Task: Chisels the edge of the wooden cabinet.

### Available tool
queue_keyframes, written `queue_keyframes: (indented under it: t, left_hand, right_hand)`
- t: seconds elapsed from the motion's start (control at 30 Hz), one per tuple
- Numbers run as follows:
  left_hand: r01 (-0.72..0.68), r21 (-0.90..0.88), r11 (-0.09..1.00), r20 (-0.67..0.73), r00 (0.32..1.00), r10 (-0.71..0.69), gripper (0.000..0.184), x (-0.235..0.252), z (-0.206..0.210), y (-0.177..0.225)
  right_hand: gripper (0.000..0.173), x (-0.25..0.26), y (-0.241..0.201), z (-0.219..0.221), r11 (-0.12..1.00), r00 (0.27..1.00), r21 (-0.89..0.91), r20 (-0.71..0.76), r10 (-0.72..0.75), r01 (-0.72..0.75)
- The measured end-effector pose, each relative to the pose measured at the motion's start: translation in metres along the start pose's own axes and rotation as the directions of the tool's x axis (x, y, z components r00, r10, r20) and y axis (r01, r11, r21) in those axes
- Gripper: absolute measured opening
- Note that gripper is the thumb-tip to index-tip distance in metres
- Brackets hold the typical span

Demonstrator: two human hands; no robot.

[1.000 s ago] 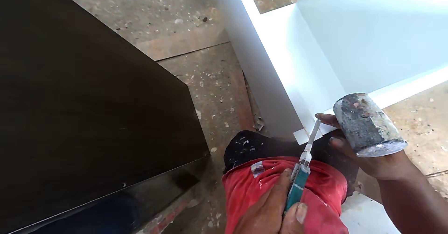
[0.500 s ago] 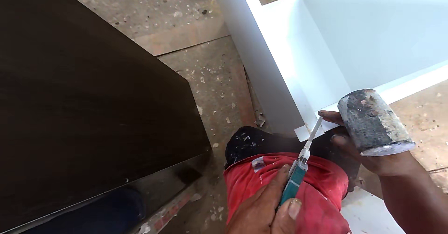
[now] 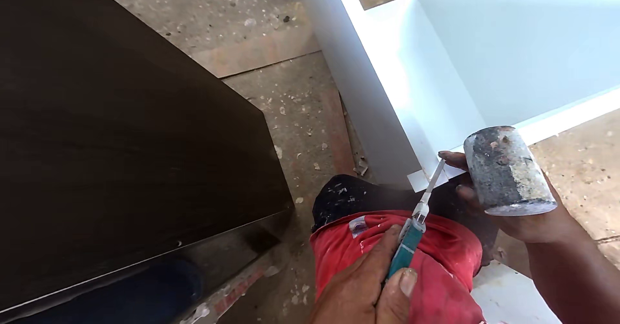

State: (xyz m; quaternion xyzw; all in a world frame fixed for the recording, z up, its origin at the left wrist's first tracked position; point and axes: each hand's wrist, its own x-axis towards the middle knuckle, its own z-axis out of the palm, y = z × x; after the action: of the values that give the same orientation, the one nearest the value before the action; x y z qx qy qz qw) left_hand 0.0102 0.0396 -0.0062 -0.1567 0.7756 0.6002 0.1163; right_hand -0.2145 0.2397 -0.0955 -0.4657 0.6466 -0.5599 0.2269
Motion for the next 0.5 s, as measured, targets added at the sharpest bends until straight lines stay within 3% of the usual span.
queue_keyframes:
  t: [0.2,0.5]
  left_hand:
    - [0.001,-0.005,1.0,0.006,1.0,-0.001,0.048,0.0004,-0.0034,-0.001]
    - [-0.03,-0.004,1.0,-0.001,1.0,0.03,0.048,0.002,-0.0048,-0.0076]
  right_hand:
    - [0.039,-0.0043,0.0032,0.0013,0.997,0.993,0.025,-0.085,0.08,-0.078]
    - [0.037,-0.0034,0.0031,-0.0007,0.998,0.998,0.031,-0.04,0.056,-0.055]
